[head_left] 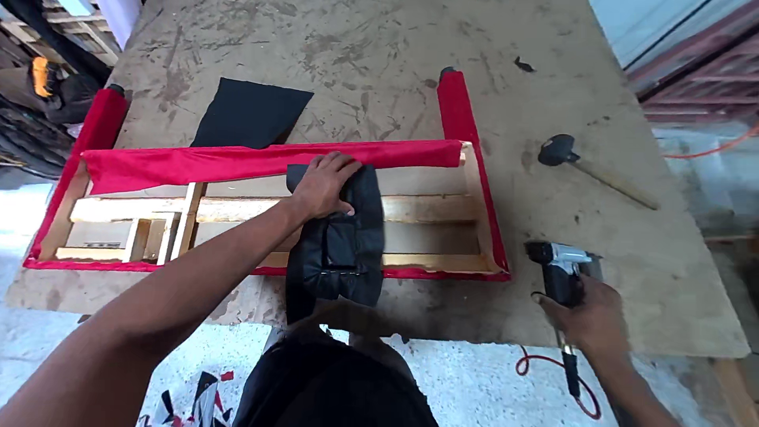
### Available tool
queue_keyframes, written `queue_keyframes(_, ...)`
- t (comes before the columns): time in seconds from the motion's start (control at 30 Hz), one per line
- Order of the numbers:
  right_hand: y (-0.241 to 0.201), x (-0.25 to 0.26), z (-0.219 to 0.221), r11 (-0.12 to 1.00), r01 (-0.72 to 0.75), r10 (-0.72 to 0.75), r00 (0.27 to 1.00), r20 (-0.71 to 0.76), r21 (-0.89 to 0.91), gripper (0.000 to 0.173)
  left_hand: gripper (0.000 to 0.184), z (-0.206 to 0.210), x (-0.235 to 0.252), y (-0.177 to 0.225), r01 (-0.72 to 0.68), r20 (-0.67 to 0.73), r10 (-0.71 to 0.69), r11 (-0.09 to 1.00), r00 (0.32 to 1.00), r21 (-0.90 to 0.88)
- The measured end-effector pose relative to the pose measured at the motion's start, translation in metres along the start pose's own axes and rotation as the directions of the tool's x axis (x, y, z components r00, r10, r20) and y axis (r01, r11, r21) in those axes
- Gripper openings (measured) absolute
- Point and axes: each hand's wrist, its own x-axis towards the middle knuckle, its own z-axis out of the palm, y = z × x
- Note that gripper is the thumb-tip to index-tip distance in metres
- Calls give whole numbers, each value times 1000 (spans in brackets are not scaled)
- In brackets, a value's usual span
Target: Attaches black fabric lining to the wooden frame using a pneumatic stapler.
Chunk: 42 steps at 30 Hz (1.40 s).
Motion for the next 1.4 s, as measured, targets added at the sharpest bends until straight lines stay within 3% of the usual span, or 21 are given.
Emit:
queue_keyframes(0.07,-12,4,2,997,-72,72,997,0,-10,89,96,1,20,-10,61,60,-61,998,996,18)
queue_keyframes(0.13,-30,2,-7,983,-181,179,983,37,32,80,63,-2,37,-23,56,142,-51,998,988,-27)
queue_keyframes(0.2,-58,-10,-27,930,-351,339,934,115,110,62,39,-3,52,-35,17,225,17,989,974,-147)
queue_keyframes(0.3,-123,-51,-60,827,-518,449,843,296,221,41,27,7,65,-54,-136,170,195,941,966,-310)
queue_keyframes(0.37,-196,-91,-72,810,-499,388,850,356,308,35,22,22,71,-66,-224,106,288,888,952,-401)
queue_keyframes(0.5,-364,-145,-53,862,-306,172,927,334,404,43,19,47,78,-88,-323,30,400,779,916,-538)
queue_keyframes(0.63,-457,-137,5,899,-144,15,955,297,414,28,18,60,83,-101,-341,17,429,740,903,-580)
queue_keyframes(0.77,-472,-114,50,962,-119,38,949,314,244,31,18,66,89,-104,-324,18,435,697,900,-639)
queue_keyframes(0.9,-469,-109,65,992,-102,78,955,285,72,32,18,69,93,-107,-313,43,440,702,897,-640)
queue_keyframes(1.13,-477,-105,58,984,-176,154,922,355,28,23,19,73,100,-105,-326,53,466,692,883,-645)
queue_keyframes(1.4,-496,-113,63,988,-152,135,913,384,15,21,20,74,103,-104,-352,26,480,678,877,-645)
